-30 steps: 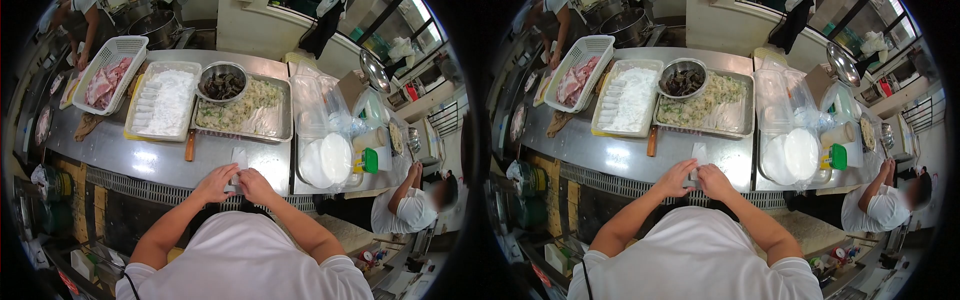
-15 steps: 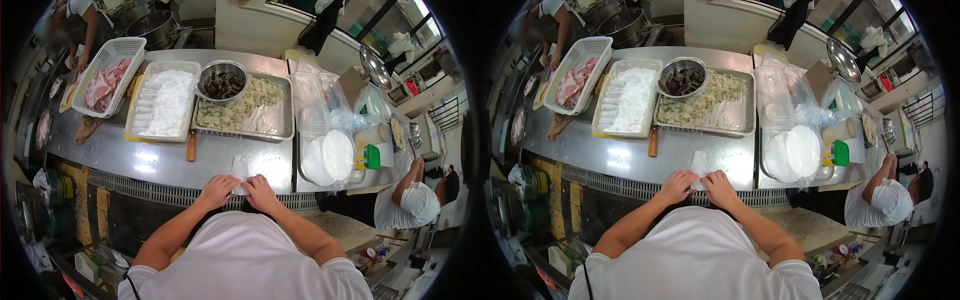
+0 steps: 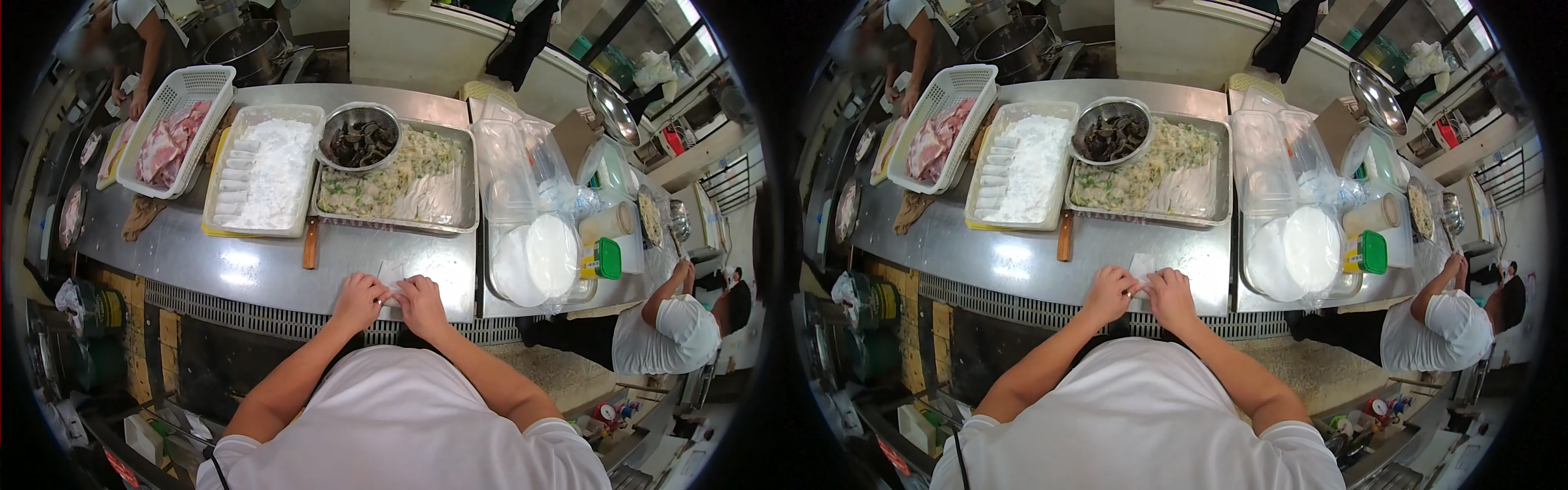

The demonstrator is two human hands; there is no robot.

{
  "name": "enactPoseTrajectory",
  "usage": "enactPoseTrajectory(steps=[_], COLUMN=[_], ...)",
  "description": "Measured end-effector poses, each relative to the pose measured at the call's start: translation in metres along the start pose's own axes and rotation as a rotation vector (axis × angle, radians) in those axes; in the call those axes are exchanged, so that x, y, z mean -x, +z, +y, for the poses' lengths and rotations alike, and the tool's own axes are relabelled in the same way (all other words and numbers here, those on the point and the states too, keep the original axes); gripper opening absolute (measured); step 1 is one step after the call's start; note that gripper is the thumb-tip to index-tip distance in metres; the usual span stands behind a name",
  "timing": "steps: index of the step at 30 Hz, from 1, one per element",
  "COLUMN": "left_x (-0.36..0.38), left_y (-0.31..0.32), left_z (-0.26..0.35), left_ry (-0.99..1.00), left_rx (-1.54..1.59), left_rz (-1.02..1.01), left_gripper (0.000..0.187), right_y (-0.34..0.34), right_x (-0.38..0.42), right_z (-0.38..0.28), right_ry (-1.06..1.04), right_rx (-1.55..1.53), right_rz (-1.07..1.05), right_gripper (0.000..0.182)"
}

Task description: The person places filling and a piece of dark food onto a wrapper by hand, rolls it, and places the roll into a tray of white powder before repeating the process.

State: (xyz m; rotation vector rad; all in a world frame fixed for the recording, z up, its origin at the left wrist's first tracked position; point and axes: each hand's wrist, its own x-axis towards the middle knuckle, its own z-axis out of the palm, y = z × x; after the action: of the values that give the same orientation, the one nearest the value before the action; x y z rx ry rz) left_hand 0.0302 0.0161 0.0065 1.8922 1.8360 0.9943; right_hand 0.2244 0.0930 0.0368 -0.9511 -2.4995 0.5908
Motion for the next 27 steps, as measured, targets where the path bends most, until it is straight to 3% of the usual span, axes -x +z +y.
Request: enactPoseTrajectory(steps=[1,7,10,13,22,25,27], left_x=[-0.004,-0.022,-0.023,-0.016,-0.014,-0.020,-0.021], left_y=[0.000,-0.006,-0.024,-0.031,-0.018,-0.013,-0.013], left_z=[0.000,-0.003,-0.006,-0.013,-0.019,-0.016,-0.014], left_ry=[-0.039,-0.132,0.060,0.214,0.145,0.074,0.160], left_rx=[-0.007,-0.072,0.042,0.029,-0.013,-0.044,-0.023], left_rz=[-0.017,-0.178,-0.047,-0.131,-0.046,0.001,0.018], left_gripper=[0.011,0.015,0.025,0.029,0.018,0.025,0.031], right_y=[-0.004,-0.003,0.002,-0.001,-0.001,0.001,0.003], right_x=[-0.003,-0.002,-0.007,-0.011,-0.016,-0.020,-0.022], right_z=[-0.005,-0.002,0.009,0.011,0.011,0.013,0.015], right_ry=[-0.008,-0.203,-0.228,-0.195,-0.135,-0.107,-0.090], right_rx=[-0.006,0.115,0.117,0.101,0.065,0.089,0.091], right_rz=[0.063,-0.098,-0.141,-0.198,-0.157,-0.138,-0.144], right_gripper=[0.033,0.027,0.026,0.023,0.022,0.023,0.025])
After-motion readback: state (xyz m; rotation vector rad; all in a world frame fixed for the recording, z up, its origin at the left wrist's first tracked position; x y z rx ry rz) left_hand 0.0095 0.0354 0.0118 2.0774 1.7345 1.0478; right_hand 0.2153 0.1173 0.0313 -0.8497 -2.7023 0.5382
